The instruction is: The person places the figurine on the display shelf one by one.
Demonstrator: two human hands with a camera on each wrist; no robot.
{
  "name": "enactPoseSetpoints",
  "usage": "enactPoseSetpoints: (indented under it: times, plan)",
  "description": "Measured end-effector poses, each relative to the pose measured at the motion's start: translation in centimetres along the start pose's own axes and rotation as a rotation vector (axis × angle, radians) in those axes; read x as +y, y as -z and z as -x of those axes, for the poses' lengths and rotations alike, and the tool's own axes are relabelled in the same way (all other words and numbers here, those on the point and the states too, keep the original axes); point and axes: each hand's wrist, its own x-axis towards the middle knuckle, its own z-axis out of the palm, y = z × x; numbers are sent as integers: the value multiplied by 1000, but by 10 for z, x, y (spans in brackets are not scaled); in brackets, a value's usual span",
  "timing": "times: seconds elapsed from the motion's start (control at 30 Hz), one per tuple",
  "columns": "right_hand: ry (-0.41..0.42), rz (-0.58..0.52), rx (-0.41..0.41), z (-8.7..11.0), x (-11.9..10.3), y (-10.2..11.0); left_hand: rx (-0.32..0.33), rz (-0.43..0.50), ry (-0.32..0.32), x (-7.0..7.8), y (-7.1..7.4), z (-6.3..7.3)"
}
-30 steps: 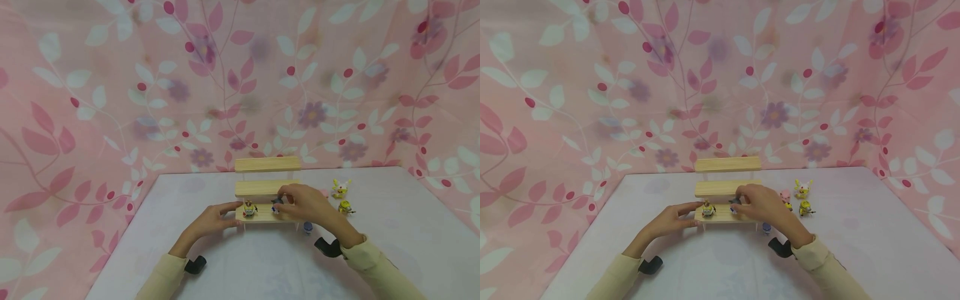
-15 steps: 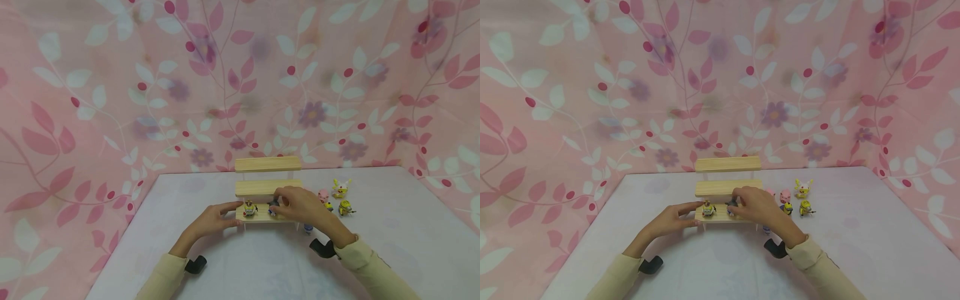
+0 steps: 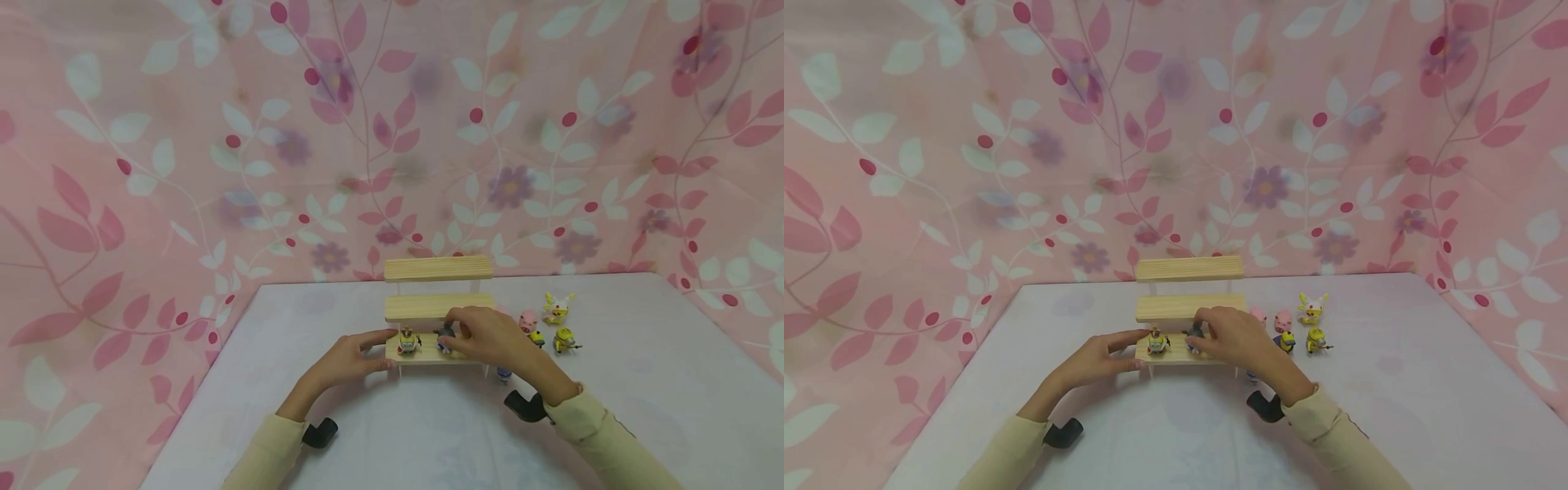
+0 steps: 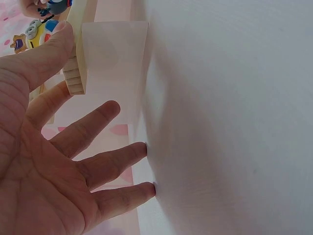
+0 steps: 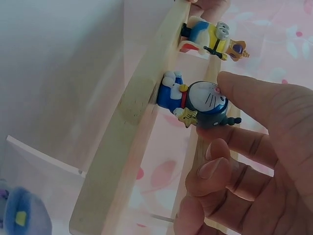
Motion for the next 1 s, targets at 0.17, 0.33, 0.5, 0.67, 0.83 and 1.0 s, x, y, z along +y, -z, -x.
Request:
enactPoseSetpoints:
  times: [0.17,0.33,0.5,0.67,0.83,1.0]
  plan:
    - [-27,-10,-24,2,-1,2,-2,-2,4,1,0,0]
    - [-30,-13,-14,6,-1,7,-2,-9,15,2,0,0]
    - [-6,-7,19,14,1,12,-2,-18,26,3,1,0]
    - [15,4,30,22,3,17,-3,-14,27,4,2,1]
    - [12,0,15,29,5,19,-3,-11,16,2,2,1]
    - [11,10,8,36,9,20,-2,-5,8,2,2,1]
